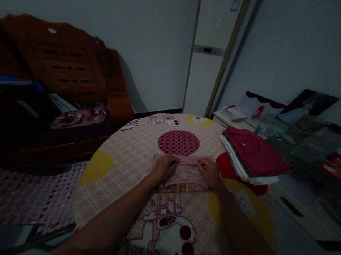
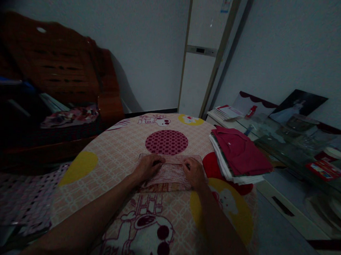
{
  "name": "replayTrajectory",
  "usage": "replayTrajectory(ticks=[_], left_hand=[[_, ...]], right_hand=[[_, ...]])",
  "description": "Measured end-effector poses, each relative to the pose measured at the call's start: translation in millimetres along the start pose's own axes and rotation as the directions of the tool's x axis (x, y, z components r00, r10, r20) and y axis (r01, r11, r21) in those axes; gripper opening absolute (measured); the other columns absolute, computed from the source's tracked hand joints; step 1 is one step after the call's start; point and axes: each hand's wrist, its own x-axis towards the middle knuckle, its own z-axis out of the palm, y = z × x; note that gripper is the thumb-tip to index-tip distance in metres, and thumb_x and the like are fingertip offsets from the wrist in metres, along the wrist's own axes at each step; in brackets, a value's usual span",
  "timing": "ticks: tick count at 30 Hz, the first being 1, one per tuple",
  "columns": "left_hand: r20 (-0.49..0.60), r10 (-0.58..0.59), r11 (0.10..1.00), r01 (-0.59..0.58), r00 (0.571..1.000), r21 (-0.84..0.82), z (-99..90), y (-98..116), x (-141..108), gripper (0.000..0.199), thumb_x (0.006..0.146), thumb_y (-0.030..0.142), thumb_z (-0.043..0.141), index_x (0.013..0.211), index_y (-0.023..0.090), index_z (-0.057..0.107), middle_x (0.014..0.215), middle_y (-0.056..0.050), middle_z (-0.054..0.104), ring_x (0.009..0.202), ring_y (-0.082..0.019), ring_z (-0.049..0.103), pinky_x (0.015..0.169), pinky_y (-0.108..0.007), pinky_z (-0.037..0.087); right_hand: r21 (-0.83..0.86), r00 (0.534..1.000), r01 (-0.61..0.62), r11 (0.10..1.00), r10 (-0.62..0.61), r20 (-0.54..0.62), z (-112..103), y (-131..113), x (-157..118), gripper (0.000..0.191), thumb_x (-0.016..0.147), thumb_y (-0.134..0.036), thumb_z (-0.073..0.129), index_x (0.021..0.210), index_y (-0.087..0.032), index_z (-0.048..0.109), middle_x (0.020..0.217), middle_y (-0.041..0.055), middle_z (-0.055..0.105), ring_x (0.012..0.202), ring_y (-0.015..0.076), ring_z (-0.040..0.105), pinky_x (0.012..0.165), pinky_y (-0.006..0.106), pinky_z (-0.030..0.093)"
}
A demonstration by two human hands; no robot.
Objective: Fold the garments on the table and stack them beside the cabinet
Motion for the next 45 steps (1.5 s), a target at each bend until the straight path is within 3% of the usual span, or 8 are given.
replayTrajectory(ticks=[25,45], left_hand=[[0.002,-0.005,1.000,0.005,1.000,0.004,0.4,-1.2,1.5,0.019,0.083,0.014,0.058,0.095,0.018,0.072,0.098,-0.006,0.073,0.093,-0.019,0.065,0.091,-0.032,0.048],[-0.008,-0.014,1.000,0.014,1.000,-0.014,-2.6,3.7,2.2,0.013,0.085,0.017,0.054,0.083,0.016,0.067,0.087,-0.005,0.070,0.081,-0.017,0.062,0.076,-0.027,0.045]], right_hand=[[-0.003,1.000,0.028,1.000,-0.028,-0.013,0.0,0.7,0.2,0.013,0.085,-0.018,0.055,0.074,-0.021,0.060,0.090,0.0072,0.070,0.087,0.0205,0.064,0.082,0.034,0.049],[0.003,1.000,0.027,1.000,-0.027,0.010,0.0,1.9,-0.3,0.011,0.086,-0.019,0.056,0.078,-0.021,0.063,0.090,0.0072,0.070,0.088,0.0213,0.064,0.083,0.034,0.049]])
